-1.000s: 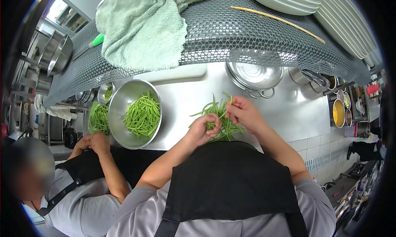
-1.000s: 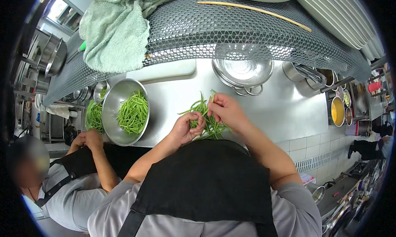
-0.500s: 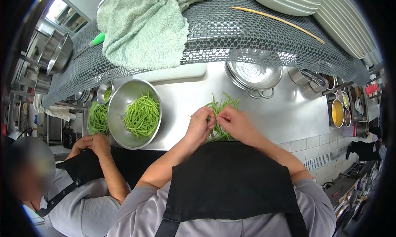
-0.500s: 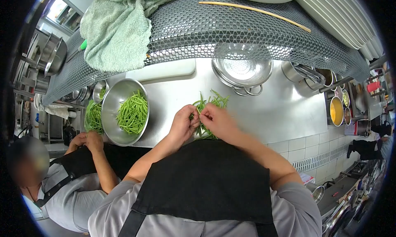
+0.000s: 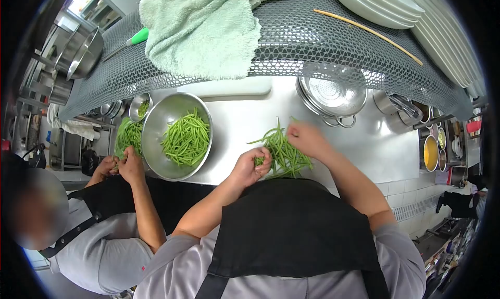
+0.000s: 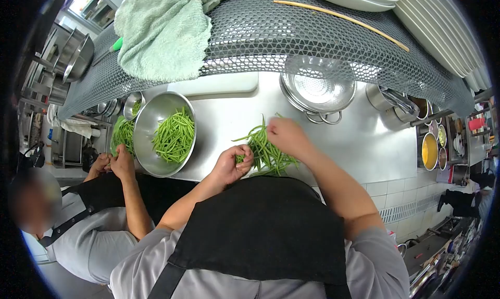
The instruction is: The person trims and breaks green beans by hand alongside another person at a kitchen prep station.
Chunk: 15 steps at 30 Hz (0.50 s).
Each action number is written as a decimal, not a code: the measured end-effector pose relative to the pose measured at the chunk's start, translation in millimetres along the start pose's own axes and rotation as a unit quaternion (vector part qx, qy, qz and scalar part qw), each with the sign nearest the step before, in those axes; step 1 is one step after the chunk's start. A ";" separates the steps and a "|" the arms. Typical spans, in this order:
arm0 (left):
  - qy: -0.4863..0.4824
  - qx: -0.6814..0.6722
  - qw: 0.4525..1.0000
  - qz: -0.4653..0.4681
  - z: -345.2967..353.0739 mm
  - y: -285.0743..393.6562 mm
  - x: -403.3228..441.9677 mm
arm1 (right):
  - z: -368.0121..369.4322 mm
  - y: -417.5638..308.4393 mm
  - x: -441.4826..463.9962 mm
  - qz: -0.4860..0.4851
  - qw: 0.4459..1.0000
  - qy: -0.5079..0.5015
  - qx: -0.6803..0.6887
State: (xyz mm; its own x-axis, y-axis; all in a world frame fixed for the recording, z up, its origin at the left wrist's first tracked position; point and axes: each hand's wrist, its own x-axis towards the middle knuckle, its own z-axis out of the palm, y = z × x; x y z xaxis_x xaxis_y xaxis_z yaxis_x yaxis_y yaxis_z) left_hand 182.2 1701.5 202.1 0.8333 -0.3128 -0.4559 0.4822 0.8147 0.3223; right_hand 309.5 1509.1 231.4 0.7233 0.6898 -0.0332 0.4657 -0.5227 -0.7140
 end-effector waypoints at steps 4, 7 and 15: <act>0.014 0.022 0.999 -0.030 4.3 -6.1 -2.6 | -23.6 -82.4 33.3 -0.101 0.976 0.019 0.193; -0.010 0.031 0.998 0.057 -3.1 4.9 -5.0 | -30.5 -83.0 39.4 -0.107 0.970 0.080 0.204; 0.085 0.003 0.989 0.123 -22.6 37.2 -15.9 | 28.9 38.2 -12.9 0.032 0.989 -0.127 -0.068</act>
State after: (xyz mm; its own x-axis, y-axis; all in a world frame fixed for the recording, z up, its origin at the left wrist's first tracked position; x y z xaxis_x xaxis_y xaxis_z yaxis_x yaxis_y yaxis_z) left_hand 180.7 1747.8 202.6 0.8682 -0.0181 -0.4959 0.2720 0.8532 0.4450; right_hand 303.2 1494.7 184.3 0.6105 0.7477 -0.2612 0.5004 -0.6198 -0.6045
